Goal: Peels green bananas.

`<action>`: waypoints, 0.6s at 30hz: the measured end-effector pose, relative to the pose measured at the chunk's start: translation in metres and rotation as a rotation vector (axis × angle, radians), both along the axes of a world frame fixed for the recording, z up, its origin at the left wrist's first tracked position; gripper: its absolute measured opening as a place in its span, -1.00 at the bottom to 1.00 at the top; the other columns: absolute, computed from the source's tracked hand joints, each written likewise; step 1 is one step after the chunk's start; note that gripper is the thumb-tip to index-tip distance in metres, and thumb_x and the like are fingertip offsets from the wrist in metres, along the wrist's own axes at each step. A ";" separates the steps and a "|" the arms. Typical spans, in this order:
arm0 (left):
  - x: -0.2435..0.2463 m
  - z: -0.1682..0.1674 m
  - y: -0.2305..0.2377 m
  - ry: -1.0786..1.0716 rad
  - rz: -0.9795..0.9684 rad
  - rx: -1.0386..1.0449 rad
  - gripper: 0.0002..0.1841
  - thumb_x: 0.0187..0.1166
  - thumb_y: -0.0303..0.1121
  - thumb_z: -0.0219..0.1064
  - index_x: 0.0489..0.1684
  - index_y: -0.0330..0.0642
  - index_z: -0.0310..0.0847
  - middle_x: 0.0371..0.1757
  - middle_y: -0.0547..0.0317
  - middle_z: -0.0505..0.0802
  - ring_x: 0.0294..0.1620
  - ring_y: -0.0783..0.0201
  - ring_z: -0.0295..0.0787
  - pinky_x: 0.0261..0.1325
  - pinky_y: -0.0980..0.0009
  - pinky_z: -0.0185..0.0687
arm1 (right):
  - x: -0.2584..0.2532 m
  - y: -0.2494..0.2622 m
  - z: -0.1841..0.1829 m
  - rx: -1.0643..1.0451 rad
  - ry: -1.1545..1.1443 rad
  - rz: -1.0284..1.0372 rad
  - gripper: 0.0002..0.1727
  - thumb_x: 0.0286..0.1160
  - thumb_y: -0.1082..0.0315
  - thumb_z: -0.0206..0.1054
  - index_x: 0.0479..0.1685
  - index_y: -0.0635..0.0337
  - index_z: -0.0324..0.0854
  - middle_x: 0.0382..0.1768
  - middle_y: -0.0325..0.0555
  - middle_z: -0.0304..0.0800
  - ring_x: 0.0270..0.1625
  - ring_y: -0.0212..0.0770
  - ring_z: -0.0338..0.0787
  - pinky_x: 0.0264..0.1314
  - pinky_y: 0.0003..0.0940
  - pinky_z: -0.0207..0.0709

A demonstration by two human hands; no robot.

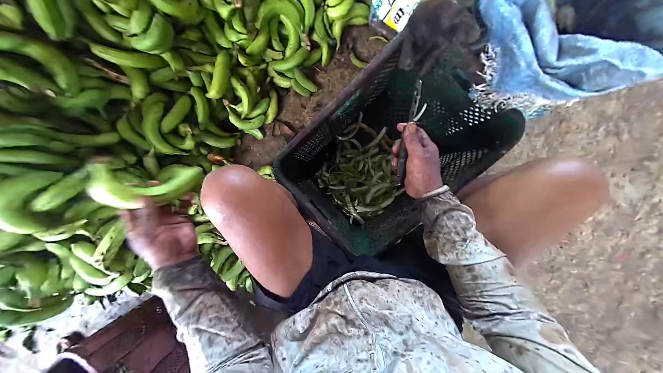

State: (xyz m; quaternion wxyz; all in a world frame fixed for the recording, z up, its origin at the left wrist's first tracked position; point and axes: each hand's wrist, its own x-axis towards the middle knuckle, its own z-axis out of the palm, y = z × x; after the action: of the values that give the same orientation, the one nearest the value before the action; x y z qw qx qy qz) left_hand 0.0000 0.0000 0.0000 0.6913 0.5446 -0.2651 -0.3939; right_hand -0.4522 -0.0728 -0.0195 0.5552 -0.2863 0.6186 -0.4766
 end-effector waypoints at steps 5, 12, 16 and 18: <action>-0.038 0.102 -0.019 0.275 -0.252 -0.373 -0.03 0.60 0.45 -0.68 0.77 -0.15 -0.08 0.68 -0.24 0.42 0.57 -0.15 0.52 0.54 -0.01 0.55 | 0.004 0.016 0.009 -0.140 0.023 0.121 -0.56 0.86 0.09 0.09 0.43 0.22 0.52 -0.37 -0.27 0.62 -0.46 -0.39 0.61 -0.39 -0.49 0.60; -0.172 0.077 -0.042 0.089 -0.401 0.049 -0.51 0.87 0.08 -0.21 0.39 0.00 0.44 -0.20 0.23 0.80 -0.25 0.26 0.80 -0.13 0.17 0.84 | 0.004 0.058 0.032 -0.305 0.330 0.407 -0.25 0.50 -0.10 0.43 0.56 0.20 0.39 0.01 -0.11 0.75 -0.16 -0.38 0.75 -0.05 -0.35 0.71; -0.197 0.020 -0.012 -0.145 -0.249 0.219 -0.57 0.55 -0.38 0.45 0.33 -0.34 0.48 0.04 -0.06 0.81 0.01 0.10 0.84 0.09 0.08 0.85 | 0.017 0.086 0.027 -0.145 0.413 0.496 -0.47 0.58 -0.04 0.39 0.28 0.21 0.56 -0.23 -0.06 0.75 -0.29 -0.23 0.76 -0.15 -0.15 0.70; -0.188 -0.002 0.004 -0.213 -0.226 0.307 -0.54 0.47 -0.47 0.50 0.31 -0.37 0.48 0.06 -0.09 0.80 0.00 0.11 0.85 0.07 0.11 0.87 | 0.032 0.096 0.018 -0.046 0.430 0.610 -0.51 0.71 -0.05 0.27 0.31 0.16 0.64 -0.28 -0.04 0.77 -0.34 -0.16 0.76 -0.18 -0.07 0.69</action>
State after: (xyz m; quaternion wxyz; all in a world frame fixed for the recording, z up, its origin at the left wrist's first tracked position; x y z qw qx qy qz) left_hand -0.1882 0.0040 -0.0021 0.5195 0.6490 -0.3330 -0.4450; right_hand -0.4202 0.0234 -0.0017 0.5225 -0.5632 0.5965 -0.2321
